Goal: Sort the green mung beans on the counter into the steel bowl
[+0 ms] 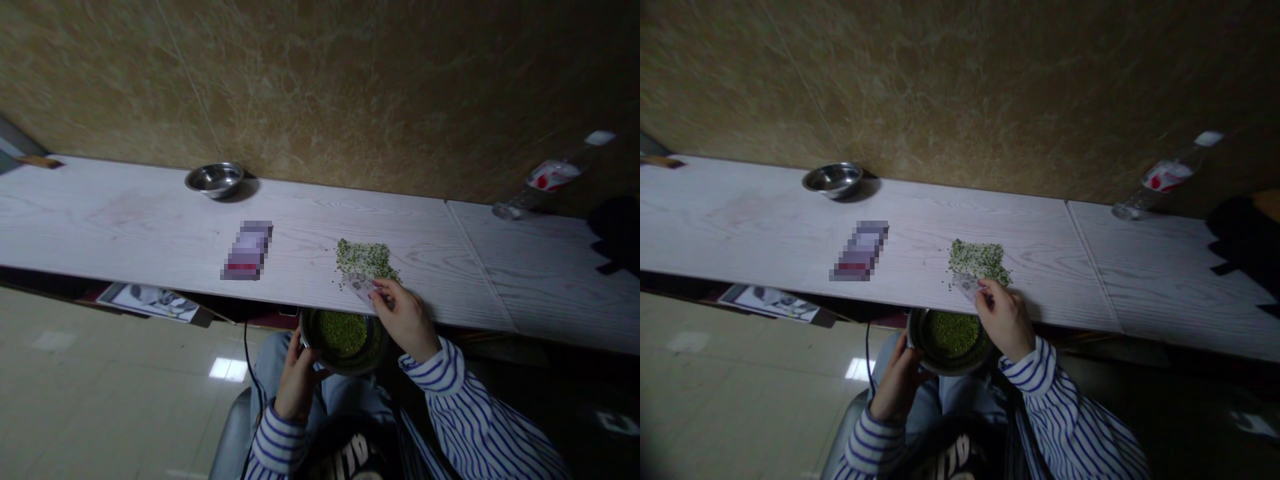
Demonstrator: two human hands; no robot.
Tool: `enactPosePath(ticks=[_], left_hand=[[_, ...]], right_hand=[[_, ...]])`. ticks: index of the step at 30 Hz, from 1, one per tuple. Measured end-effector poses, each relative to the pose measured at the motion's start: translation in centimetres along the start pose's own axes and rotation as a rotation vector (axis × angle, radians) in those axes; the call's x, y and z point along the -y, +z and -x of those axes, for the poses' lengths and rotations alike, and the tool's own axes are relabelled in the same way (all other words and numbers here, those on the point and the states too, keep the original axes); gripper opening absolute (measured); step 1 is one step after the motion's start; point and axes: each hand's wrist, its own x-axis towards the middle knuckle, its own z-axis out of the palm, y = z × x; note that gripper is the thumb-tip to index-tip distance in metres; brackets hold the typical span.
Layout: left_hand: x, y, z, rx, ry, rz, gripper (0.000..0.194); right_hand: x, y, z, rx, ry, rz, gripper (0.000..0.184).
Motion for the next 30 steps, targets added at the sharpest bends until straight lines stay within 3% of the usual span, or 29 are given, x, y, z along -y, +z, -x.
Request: enactPosePath(ticks=[30], left_hand=[[-0.2,0.1,-0.1,0.013,-0.012,-0.005,0.066]], right_hand=[[-0.4,-0.4,1.3,0.036,0.022,-0.044,0.020]])
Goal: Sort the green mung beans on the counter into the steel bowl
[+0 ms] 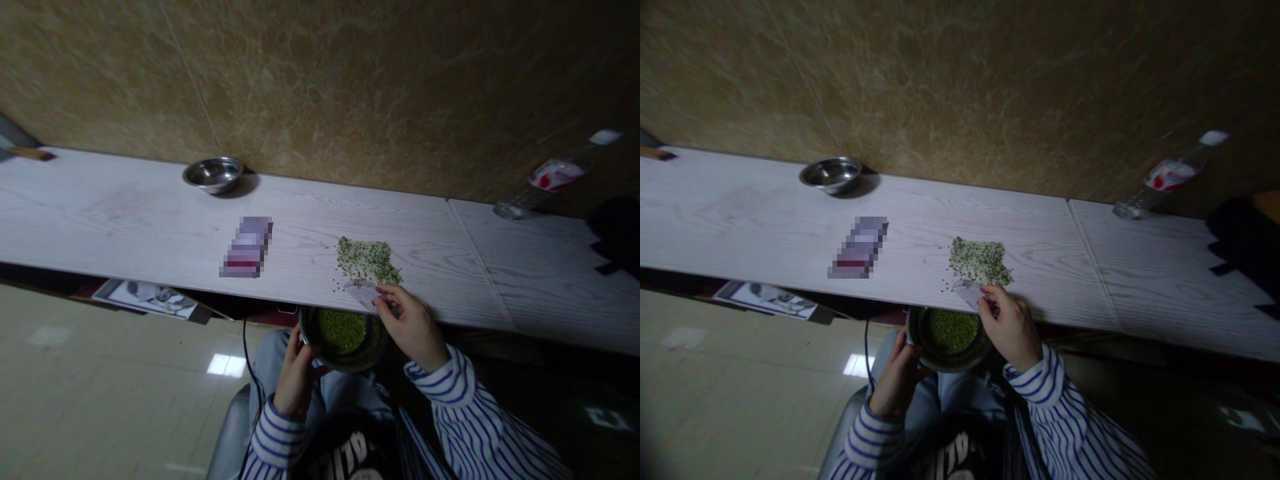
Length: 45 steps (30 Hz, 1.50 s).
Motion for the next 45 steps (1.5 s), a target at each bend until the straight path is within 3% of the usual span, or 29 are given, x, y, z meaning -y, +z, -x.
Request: enactPosePath(ticks=[21,33,41,45], left_hand=[[-0.4,-0.5,-0.4,0.004,0.020,0.002,0.064],[-1.1,-0.7,-0.6,-0.004,0.032,-0.002,0.063],[-1.5,-0.9,-1.1,-0.017,0.050,0.009,0.066],[-1.4,-0.8,-1.1,-0.014,0.035,0.027,0.065]], right_hand=[[0.8,1.3,-2.1,-0.067,0.073,0.047,0.024],[2.2,2.0,-3.5,0.006,0.032,0.055,0.021],[2.3,2.8,-9.8,-0.019,0.119,-0.005,0.029],[2.9,3.2,-13.7,-0.003,0.101,0.039,0.045]])
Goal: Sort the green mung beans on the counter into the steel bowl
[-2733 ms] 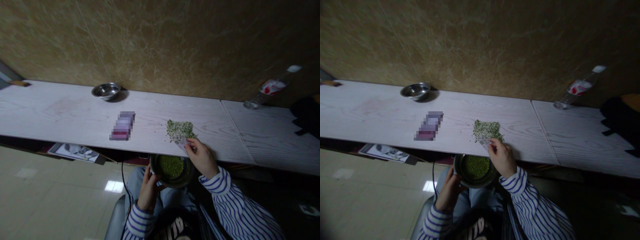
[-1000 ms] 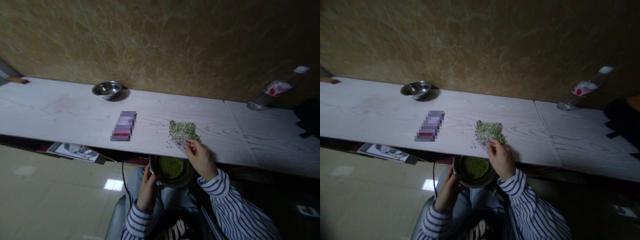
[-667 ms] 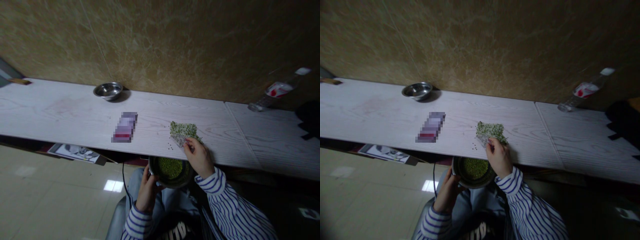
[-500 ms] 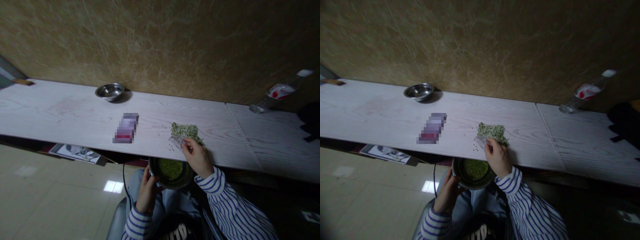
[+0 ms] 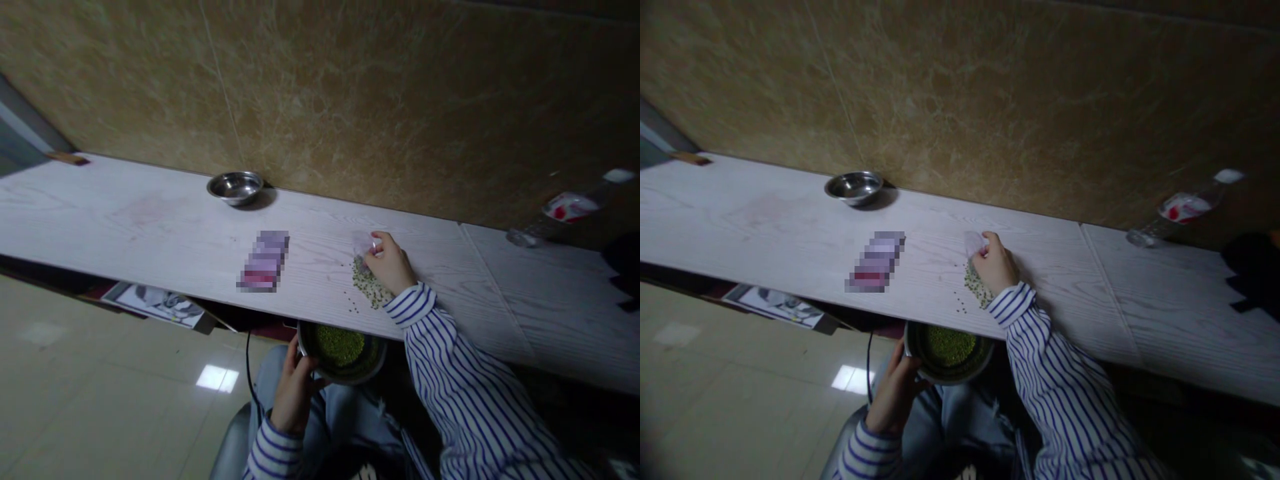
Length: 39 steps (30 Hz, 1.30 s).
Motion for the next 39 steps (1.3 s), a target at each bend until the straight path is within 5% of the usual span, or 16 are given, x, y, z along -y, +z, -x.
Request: enactPosePath(ticks=[7,26,33,39], left_hand=[[0.0,0.4,0.1,-0.027,0.001,0.050,0.064],[-0.5,-0.2,-0.1,-0.019,0.004,0.053,0.064],[-0.7,-0.4,-0.1,-0.002,0.008,0.021,0.066],[-0.5,-0.1,0.1,-0.010,0.014,0.016,0.062]], right_hand=[[1.2,0.3,-3.8,0.108,0.030,0.184,0.027],[1.3,1.7,-5.5,0.310,-0.142,0.109,0.029],[2.1,3.1,-8.0,0.535,-0.288,0.102,0.028],[3.2,3.1,-7.4,0.726,-0.351,0.083,0.027]])
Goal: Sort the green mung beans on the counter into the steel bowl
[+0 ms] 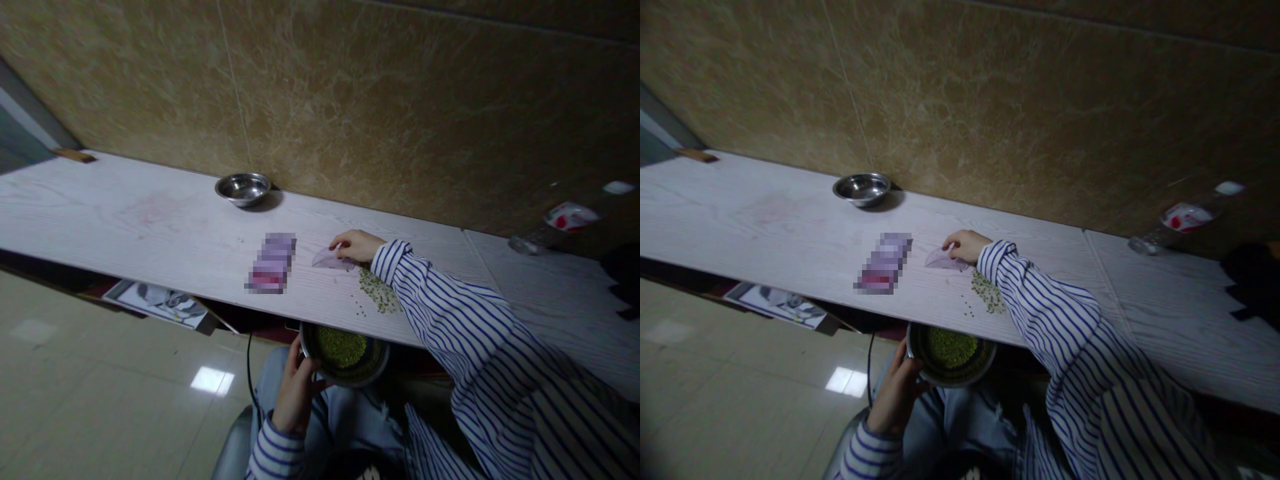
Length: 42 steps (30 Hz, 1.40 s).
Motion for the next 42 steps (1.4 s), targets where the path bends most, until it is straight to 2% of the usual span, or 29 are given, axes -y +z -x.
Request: enactPosePath(ticks=[5,15,22,28,36,42], left_hand=[[0.1,0.2,0.1,0.006,-0.001,0.005,0.061],[0.4,0.4,0.2,0.031,-0.009,0.008,0.067],[0.8,0.4,0.2,0.067,0.003,0.027,0.064],[0.7,0.3,0.3,0.054,0.014,0.029,0.067],[0.7,0.4,0.3,0.066,-0.003,0.021,0.063],[0.8,0.4,0.3,0.087,-0.005,0.007,0.060]], right_hand=[[0.9,0.3,0.9,0.101,-0.045,-0.027,0.028],[2.1,1.3,3.5,0.194,-0.095,-0.095,0.026],[1.1,0.0,3.7,0.061,-0.077,-0.061,0.028],[-0.4,0.6,3.8,0.053,-0.025,-0.087,0.028],[0.1,1.4,4.9,0.101,-0.072,-0.130,0.029],[0.0,1.2,5.2,0.060,-0.091,-0.133,0.030]])
